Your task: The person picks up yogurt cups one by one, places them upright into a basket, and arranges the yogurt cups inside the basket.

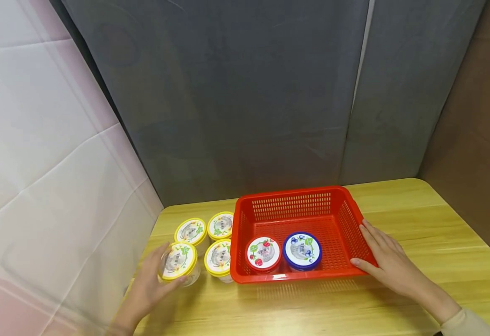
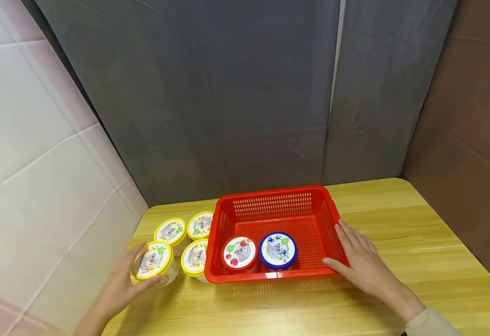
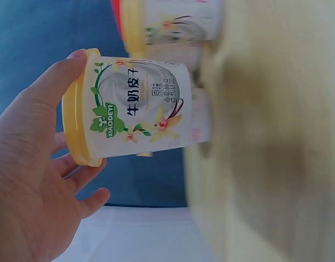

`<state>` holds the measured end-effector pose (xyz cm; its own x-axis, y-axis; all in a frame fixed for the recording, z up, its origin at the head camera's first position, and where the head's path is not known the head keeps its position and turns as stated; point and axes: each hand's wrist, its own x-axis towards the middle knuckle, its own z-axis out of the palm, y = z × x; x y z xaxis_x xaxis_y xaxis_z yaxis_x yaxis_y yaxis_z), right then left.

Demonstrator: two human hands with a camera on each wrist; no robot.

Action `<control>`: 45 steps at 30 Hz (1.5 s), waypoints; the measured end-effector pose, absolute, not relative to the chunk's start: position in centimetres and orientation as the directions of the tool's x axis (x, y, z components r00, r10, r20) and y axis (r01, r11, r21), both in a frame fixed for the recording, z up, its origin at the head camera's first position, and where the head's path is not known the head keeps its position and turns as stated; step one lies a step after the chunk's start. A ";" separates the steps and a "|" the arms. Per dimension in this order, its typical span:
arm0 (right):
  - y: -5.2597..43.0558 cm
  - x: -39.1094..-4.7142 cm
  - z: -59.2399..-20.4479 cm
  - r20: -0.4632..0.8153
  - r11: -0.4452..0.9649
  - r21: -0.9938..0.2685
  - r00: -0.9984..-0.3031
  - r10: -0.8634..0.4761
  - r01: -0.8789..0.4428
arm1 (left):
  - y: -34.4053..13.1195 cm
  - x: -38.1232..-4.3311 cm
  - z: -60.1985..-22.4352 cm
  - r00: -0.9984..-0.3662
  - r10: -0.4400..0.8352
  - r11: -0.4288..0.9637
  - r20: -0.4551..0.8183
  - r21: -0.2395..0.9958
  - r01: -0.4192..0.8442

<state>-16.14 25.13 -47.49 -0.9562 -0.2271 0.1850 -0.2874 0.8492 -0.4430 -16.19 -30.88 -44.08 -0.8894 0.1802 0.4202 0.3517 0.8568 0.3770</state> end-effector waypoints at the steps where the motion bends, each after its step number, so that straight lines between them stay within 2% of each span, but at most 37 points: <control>1: 25.2 -16.1 -47.5 0.184 0.850 -0.443 -0.957 -0.226 -0.286 | -30.9 -16.2 -43.7 -0.889 0.178 0.853 0.422 0.385 0.353; 10: 25.2 -16.3 -47.7 0.188 0.847 -0.449 -0.957 -0.222 -0.284 | -30.2 -16.3 -42.2 -0.898 0.189 0.859 0.397 0.376 0.348; 18: 25.2 -16.3 -47.7 0.192 0.844 -0.453 -0.956 -0.222 -0.287 | -29.1 -16.8 -40.8 -0.846 0.242 0.850 0.476 0.316 0.421; 33: 25.1 -16.2 -47.4 0.170 0.840 -0.475 -0.964 -0.205 -0.263 | -25.9 -19.0 -37.6 -0.845 0.313 0.851 0.434 0.267 0.452; 45: 25.1 -16.2 -47.6 0.175 0.835 -0.478 -0.961 -0.212 -0.271 | -21.4 -21.2 -36.0 -0.822 0.425 0.779 0.380 0.310 0.545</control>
